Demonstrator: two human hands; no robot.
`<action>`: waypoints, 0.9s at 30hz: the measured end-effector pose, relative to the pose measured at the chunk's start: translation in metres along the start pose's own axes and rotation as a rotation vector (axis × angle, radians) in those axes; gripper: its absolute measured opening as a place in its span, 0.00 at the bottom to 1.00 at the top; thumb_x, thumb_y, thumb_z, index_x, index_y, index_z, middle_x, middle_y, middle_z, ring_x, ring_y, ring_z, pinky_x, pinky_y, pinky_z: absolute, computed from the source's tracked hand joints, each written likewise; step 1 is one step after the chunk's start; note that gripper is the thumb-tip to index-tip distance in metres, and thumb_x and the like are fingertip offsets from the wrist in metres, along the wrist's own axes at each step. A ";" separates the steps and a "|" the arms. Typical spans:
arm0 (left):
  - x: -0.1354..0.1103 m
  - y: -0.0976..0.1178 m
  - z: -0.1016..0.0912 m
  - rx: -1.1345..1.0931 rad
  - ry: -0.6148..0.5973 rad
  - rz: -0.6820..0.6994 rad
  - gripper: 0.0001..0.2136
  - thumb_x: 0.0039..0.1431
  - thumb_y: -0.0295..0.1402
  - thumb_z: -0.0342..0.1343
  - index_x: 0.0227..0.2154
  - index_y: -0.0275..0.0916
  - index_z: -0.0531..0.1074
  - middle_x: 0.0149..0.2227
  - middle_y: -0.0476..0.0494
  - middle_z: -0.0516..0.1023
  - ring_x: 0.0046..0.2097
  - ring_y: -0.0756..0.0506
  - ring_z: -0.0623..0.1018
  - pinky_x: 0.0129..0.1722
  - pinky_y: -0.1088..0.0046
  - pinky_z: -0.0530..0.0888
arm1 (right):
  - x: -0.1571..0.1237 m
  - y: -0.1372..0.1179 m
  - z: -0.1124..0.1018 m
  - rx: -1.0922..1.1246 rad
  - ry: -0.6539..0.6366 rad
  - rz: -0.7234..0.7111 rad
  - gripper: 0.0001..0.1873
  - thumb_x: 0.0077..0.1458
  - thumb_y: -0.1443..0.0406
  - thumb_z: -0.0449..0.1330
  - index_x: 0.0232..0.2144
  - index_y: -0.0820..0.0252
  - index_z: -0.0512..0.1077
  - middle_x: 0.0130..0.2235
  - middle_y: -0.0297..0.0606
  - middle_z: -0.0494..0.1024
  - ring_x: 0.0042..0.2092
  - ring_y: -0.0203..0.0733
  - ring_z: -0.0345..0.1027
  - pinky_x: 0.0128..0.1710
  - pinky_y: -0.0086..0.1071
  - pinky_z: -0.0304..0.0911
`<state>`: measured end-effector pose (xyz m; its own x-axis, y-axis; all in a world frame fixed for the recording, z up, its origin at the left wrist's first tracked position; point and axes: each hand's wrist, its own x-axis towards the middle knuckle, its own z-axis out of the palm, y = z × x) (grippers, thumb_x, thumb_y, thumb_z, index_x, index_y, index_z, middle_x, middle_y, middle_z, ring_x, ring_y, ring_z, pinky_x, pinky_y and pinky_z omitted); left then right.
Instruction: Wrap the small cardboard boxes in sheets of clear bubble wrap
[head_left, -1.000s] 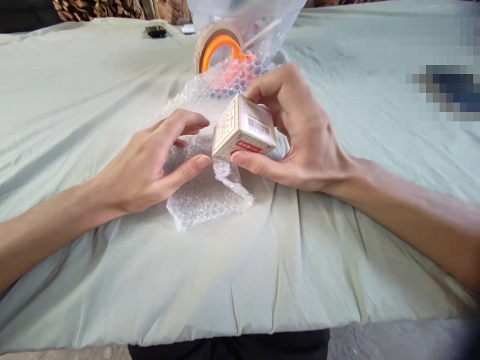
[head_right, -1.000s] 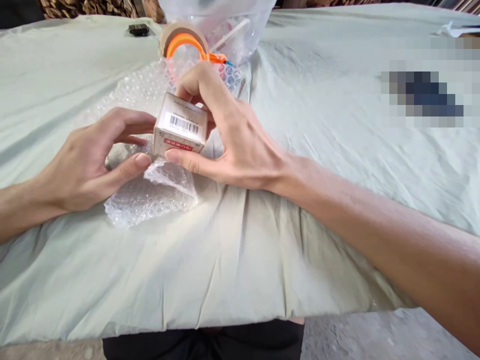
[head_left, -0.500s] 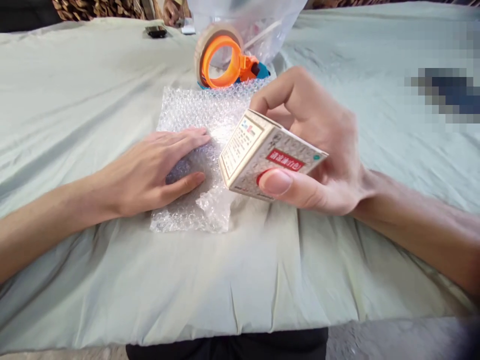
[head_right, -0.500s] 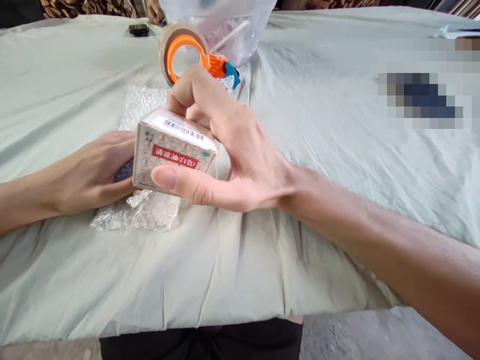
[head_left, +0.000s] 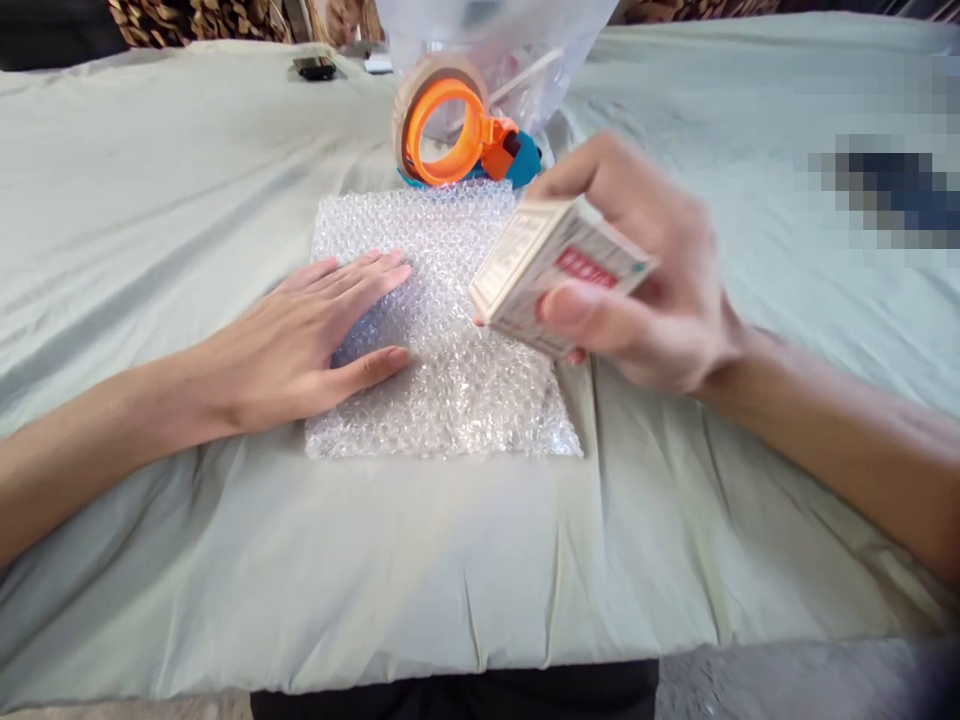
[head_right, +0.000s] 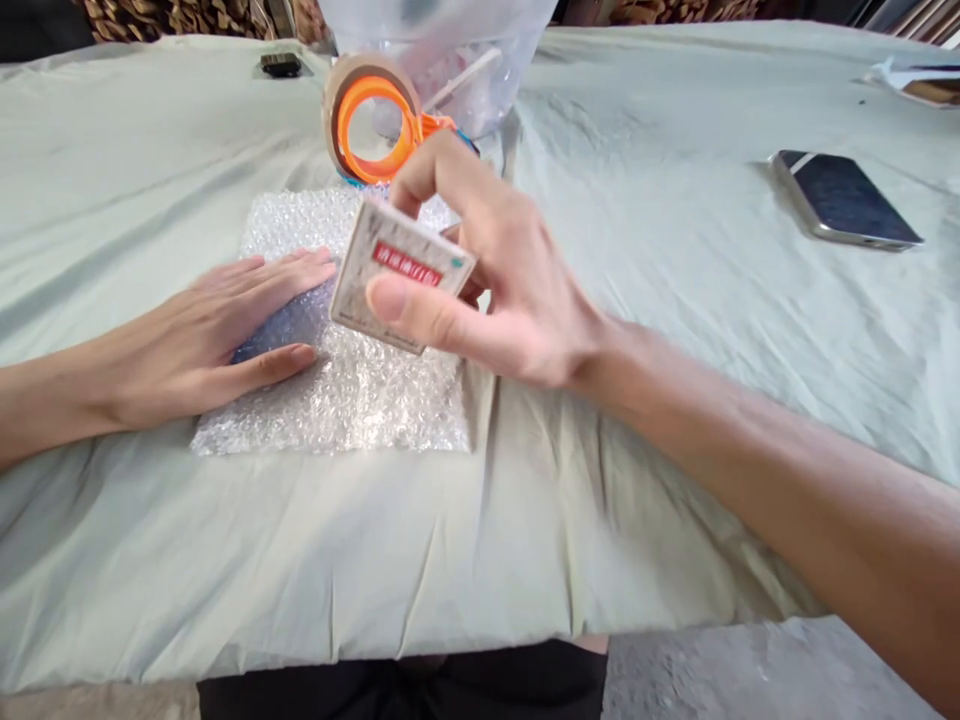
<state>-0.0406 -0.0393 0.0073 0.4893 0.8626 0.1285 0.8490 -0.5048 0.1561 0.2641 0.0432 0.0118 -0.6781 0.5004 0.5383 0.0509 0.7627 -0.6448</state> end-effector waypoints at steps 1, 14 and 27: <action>-0.001 0.002 0.000 0.022 0.013 0.008 0.38 0.78 0.62 0.44 0.82 0.48 0.53 0.84 0.40 0.57 0.83 0.29 0.59 0.81 0.34 0.58 | 0.002 -0.001 0.000 0.020 -0.027 0.004 0.31 0.59 0.40 0.73 0.45 0.49 0.64 0.35 0.29 0.68 0.28 0.38 0.57 0.25 0.37 0.51; -0.006 0.017 -0.020 0.297 0.152 0.237 0.21 0.74 0.36 0.43 0.55 0.44 0.82 0.58 0.46 0.88 0.56 0.37 0.88 0.52 0.59 0.84 | 0.008 0.000 -0.008 -0.163 -0.122 0.213 0.31 0.63 0.35 0.70 0.44 0.51 0.68 0.37 0.33 0.76 0.36 0.45 0.68 0.39 0.41 0.61; -0.006 0.024 -0.027 0.376 -0.014 -0.173 0.36 0.75 0.61 0.41 0.65 0.39 0.77 0.61 0.28 0.80 0.62 0.20 0.82 0.65 0.32 0.75 | 0.011 0.002 -0.008 -0.236 -0.039 0.275 0.31 0.60 0.36 0.71 0.43 0.50 0.67 0.39 0.37 0.78 0.41 0.52 0.74 0.46 0.47 0.67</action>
<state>-0.0281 -0.0574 0.0366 0.3332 0.9354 0.1182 0.9315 -0.3072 -0.1948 0.2627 0.0530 0.0208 -0.6431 0.6870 0.3383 0.3999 0.6781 -0.6167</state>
